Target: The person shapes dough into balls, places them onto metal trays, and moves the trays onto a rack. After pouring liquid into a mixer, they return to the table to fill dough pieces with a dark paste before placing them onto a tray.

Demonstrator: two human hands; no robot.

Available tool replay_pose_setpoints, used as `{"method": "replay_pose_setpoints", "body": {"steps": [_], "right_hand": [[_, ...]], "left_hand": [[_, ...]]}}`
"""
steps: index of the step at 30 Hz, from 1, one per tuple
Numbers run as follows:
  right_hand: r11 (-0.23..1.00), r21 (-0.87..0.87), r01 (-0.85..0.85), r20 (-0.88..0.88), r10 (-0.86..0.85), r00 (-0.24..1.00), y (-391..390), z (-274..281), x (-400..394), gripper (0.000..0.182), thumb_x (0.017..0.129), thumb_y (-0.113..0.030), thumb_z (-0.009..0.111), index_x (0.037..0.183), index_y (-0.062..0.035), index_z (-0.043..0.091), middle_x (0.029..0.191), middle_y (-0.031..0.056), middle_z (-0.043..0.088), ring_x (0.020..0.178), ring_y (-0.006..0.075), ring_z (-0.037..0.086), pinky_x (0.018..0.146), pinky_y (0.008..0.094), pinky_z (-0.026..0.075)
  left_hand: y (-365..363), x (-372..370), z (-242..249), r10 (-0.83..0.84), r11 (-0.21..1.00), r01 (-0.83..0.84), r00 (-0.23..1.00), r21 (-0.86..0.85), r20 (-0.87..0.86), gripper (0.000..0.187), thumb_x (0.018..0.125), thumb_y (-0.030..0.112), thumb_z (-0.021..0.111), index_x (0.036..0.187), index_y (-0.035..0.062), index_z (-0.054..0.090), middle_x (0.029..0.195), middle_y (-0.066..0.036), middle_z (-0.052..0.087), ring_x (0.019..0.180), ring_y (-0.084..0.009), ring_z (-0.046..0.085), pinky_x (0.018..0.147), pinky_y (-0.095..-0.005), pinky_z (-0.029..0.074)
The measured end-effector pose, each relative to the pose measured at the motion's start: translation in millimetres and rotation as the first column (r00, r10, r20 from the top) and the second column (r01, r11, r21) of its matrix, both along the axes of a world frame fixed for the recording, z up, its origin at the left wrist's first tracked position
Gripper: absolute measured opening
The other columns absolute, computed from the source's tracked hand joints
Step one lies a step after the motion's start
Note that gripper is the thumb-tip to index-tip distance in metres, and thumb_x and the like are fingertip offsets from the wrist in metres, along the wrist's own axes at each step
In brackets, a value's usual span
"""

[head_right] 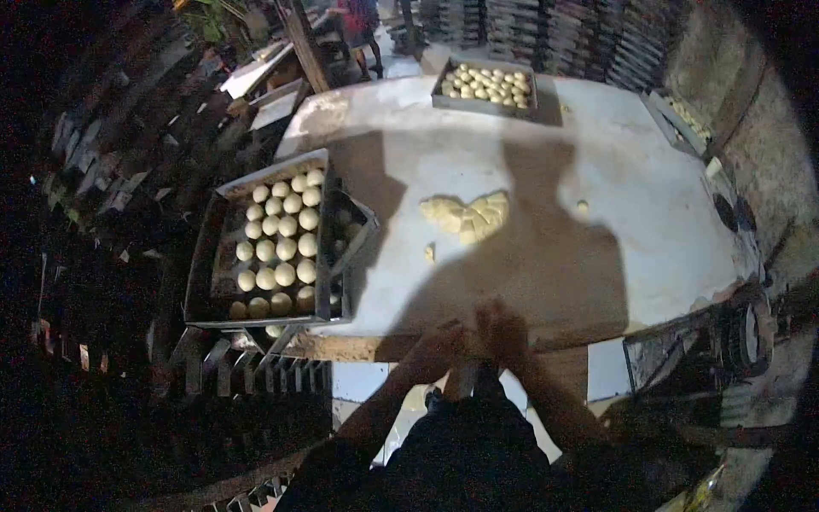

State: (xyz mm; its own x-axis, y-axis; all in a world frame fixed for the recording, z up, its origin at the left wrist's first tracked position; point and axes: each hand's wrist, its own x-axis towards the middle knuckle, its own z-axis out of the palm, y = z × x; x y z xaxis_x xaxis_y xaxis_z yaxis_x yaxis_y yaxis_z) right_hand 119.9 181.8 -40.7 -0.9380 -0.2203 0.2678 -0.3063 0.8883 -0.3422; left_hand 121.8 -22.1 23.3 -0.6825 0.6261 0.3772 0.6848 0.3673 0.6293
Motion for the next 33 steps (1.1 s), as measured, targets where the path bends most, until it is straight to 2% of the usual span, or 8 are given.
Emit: {"method": "replay_pose_setpoints", "body": {"steps": [2, 7, 13, 20, 22, 25, 30, 33], "right_hand": [[0.947, -0.3, 0.111, -0.018, -0.122, 0.992, 24, 32, -30, 0.017, 0.092, -0.021, 0.056, 0.097, -0.0043, 0.056, 0.086, 0.0152, 0.057, 0.07, 0.0314, 0.059, 0.061, 0.0412, 0.048], [0.723, -0.594, 0.352, 0.116, -0.356, 0.927, 115, -19, -58, 0.03, 0.092, -0.03, 0.057, 0.082, -0.0035, 0.048, 0.075, 0.0155, 0.048, 0.071, 0.0313, 0.046, 0.07, 0.0465, 0.039], [0.996, 0.082, -0.031, -0.129, 0.041, 0.991, 210, -98, -4, 0.03, 0.081, -0.023, 0.068, 0.092, 0.0, 0.051, 0.09, 0.0182, 0.051, 0.092, 0.0383, 0.049, 0.097, 0.0568, 0.031], [0.992, -0.079, 0.094, 0.034, -0.092, 0.995, 136, -75, -124, 0.04, 0.083, -0.026, 0.06, 0.109, 0.0046, 0.054, 0.108, 0.0286, 0.052, 0.115, 0.048, 0.043, 0.11, 0.0554, 0.019], [0.998, -0.022, 0.059, 0.124, -0.056, 0.991, 99, -55, -98, 0.039, 0.084, -0.026, 0.058, 0.107, 0.0053, 0.055, 0.11, 0.029, 0.052, 0.115, 0.0468, 0.044, 0.111, 0.0557, 0.019], [0.936, 0.003, -0.352, 0.292, 0.336, 0.895, 141, -65, -55, 0.037, 0.085, -0.023, 0.057, 0.108, 0.0058, 0.053, 0.112, 0.0289, 0.051, 0.116, 0.0464, 0.043, 0.11, 0.055, 0.021], [0.998, -0.042, -0.041, 0.231, 0.05, 0.972, 194, -62, -135, 0.034, 0.083, -0.014, 0.056, 0.108, 0.0085, 0.053, 0.116, 0.0319, 0.049, 0.114, 0.0501, 0.043, 0.106, 0.0565, 0.028], [0.986, -0.064, 0.152, 0.069, -0.147, 0.987, 147, -100, -158, 0.035, 0.082, -0.013, 0.056, 0.11, 0.0089, 0.052, 0.119, 0.0333, 0.047, 0.118, 0.0509, 0.041, 0.106, 0.0566, 0.027]], "left_hand": [[4, -16, -27, 0.04, 0.97, -0.015, 0.994, 0.244, -0.1, 0.032, 0.088, 0.013, 0.057, 0.118, 0.0047, 0.048, 0.1, -0.023, 0.056, 0.085, -0.0361, 0.061, 0.077, -0.0482, 0.051], [-10, -74, -102, 0.417, 0.884, -0.461, 0.851, 0.075, 0.319, 0.023, 0.09, 0.017, 0.059, 0.109, 0.0028, 0.055, 0.103, -0.022, 0.056, 0.083, -0.0399, 0.059, 0.075, -0.0448, 0.05], [-57, -64, -100, 0.22, 0.815, -0.325, 0.939, -0.48, -0.263, 0.02, 0.081, 0.023, 0.062, 0.091, 0.0047, 0.059, 0.095, -0.017, 0.055, 0.092, -0.0373, 0.052, 0.082, -0.0462, 0.042], [22, -141, -149, 0.729, 0.669, -0.682, 0.68, -0.294, 0.079, 0.03, 0.073, 0.024, 0.071, 0.095, 0.0062, 0.06, 0.096, -0.014, 0.061, 0.099, -0.0276, 0.054, 0.085, -0.0445, 0.041], [56, -121, -124, 0.641, 0.764, -0.64, 0.767, -0.075, -0.017, 0.031, 0.072, 0.025, 0.075, 0.094, 0.0084, 0.059, 0.088, -0.011, 0.06, 0.082, -0.0331, 0.055, 0.075, -0.0454, 0.042], [42, -75, -95, 0.373, 0.832, -0.421, 0.907, -0.362, -0.197, 0.037, 0.077, 0.035, 0.071, 0.097, 0.0066, 0.059, 0.091, -0.011, 0.062, 0.085, -0.0332, 0.056, 0.077, -0.047, 0.042], [-53, -95, -148, 0.363, 0.609, -0.49, 0.872, -0.624, -0.329, 0.025, 0.08, 0.028, 0.061, 0.092, 0.0063, 0.063, 0.103, -0.011, 0.064, 0.103, -0.0301, 0.055, 0.088, -0.0467, 0.038], [-18, -164, -131, 0.666, 0.706, -0.68, 0.733, -0.201, -0.139, 0.023, 0.078, 0.024, 0.064, 0.093, 0.0072, 0.062, 0.091, -0.014, 0.059, 0.089, -0.0333, 0.054, 0.078, -0.0434, 0.044]]}}
